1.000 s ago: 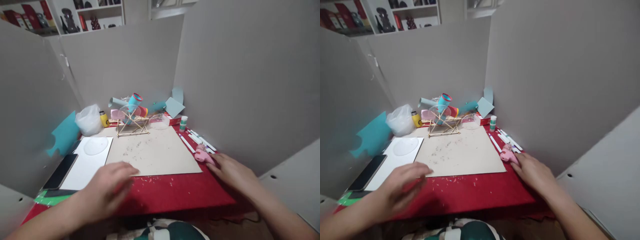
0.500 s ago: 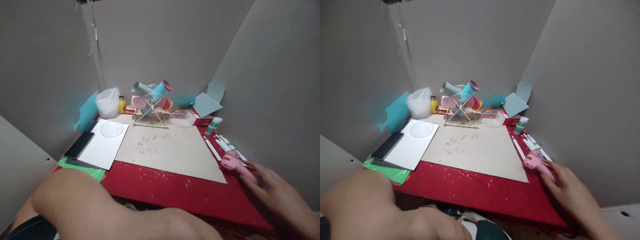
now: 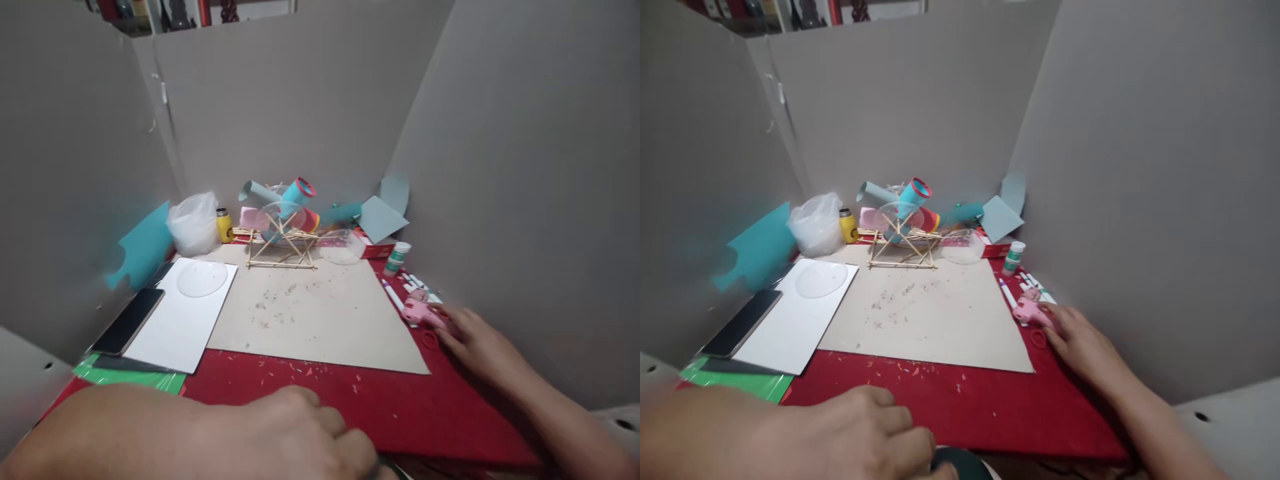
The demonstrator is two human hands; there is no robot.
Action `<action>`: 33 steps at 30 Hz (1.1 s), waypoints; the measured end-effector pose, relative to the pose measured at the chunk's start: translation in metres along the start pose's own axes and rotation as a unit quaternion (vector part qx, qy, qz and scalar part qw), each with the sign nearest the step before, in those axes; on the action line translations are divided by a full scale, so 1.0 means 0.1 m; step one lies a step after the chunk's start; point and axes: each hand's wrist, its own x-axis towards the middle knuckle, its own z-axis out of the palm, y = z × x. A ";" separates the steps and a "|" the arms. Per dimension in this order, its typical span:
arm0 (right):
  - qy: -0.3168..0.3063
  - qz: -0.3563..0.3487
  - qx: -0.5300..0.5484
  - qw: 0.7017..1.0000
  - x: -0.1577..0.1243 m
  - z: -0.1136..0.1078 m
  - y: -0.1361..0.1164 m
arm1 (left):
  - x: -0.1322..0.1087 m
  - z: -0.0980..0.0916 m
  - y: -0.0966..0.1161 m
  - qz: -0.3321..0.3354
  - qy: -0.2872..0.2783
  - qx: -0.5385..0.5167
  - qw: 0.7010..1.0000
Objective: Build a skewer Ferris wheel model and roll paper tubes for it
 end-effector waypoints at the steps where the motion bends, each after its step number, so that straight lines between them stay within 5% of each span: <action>1: -0.010 0.002 0.014 1.000 0.00 -0.01 -0.01 | 0.01 -0.02 -0.03 -0.015 -0.003 0.024 1.000; 8: -0.013 0.000 0.021 1.000 -0.10 -0.05 0.07 | -0.02 0.38 -0.39 -0.071 0.017 0.094 0.993; 12: 0.033 0.003 0.064 0.997 0.00 -0.32 -0.15 | 0.04 0.54 -0.60 -0.105 0.014 0.086 0.991; 16: 0.052 0.062 0.144 0.986 0.53 -0.62 -0.51 | 0.17 0.65 -0.79 -0.119 0.012 0.017 0.993; 20: 0.099 0.118 0.106 0.982 1.29 -0.71 -0.68 | 0.28 0.80 -0.99 -0.121 0.034 -0.023 0.992; 26: 0.109 0.209 0.105 0.966 2.09 -0.47 -0.68 | 0.30 1.01 -1.23 -0.115 0.102 -0.037 0.987; 33: 0.138 0.242 0.137 0.951 2.44 -0.21 -0.48 | 0.36 1.27 -1.41 -0.084 0.116 -0.050 0.988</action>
